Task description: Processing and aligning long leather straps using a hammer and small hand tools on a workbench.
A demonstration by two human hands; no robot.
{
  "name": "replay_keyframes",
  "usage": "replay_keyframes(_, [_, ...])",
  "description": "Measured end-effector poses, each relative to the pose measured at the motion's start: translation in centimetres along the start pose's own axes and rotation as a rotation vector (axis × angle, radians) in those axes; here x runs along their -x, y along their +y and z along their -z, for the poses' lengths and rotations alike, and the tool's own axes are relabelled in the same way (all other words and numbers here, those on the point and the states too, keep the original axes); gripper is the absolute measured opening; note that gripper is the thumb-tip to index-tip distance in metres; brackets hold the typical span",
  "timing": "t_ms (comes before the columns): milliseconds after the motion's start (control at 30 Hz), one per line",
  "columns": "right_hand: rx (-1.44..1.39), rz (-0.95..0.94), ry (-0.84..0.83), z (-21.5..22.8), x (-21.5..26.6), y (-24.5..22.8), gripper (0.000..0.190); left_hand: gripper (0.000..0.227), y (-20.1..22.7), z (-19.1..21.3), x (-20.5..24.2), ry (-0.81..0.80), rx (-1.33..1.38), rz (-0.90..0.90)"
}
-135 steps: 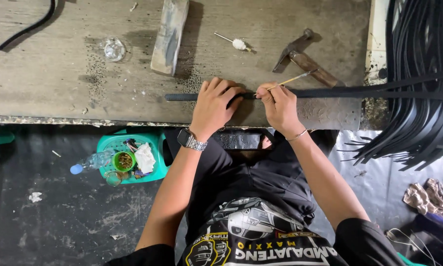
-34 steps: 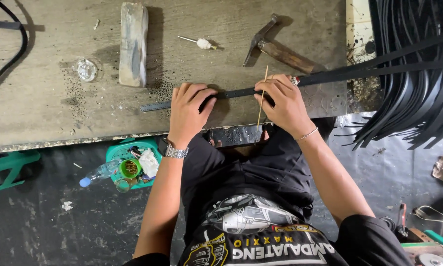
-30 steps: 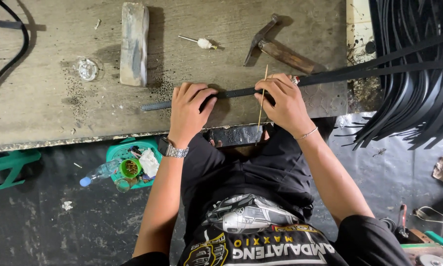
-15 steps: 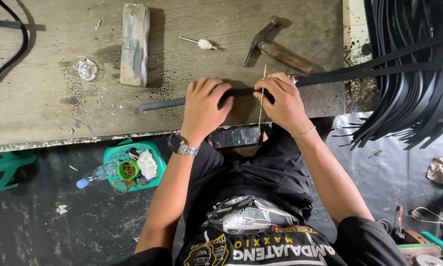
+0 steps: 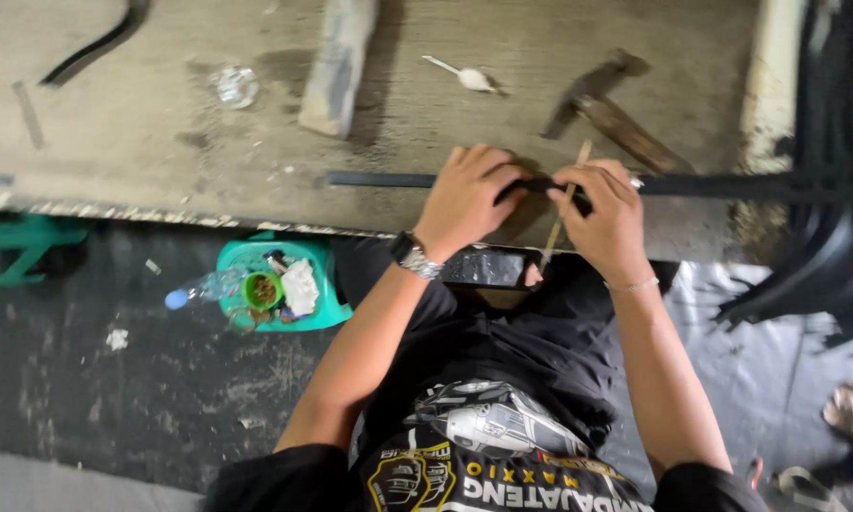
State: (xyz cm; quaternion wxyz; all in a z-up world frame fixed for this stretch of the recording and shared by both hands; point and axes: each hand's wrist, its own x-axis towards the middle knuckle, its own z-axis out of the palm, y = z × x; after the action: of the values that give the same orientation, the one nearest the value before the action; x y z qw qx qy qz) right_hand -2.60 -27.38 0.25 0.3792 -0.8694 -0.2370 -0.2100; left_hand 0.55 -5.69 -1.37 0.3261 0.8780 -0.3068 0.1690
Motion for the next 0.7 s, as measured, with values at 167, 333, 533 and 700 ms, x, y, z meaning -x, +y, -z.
replay_keyframes(167, [0.013,-0.05,-0.028,0.1,0.6,0.3,0.017,0.018,-0.2,-0.4,0.1,0.075,0.021,-0.043])
replay_keyframes(333, [0.011,-0.052,-0.022,0.0,0.6,0.4,0.018,0.019,-0.6,-0.9,0.4,0.08,-0.007,-0.046])
replay_keyframes(533, [0.005,-0.063,-0.012,-0.2,0.7,0.4,0.019,0.018,-0.7,-1.1,0.5,0.084,-0.009,-0.049])
replay_keyframes(700, [0.007,-0.085,-0.02,0.0,0.5,0.0,0.02,0.019,-0.7,-1.4,0.5,0.084,-0.01,-0.047])
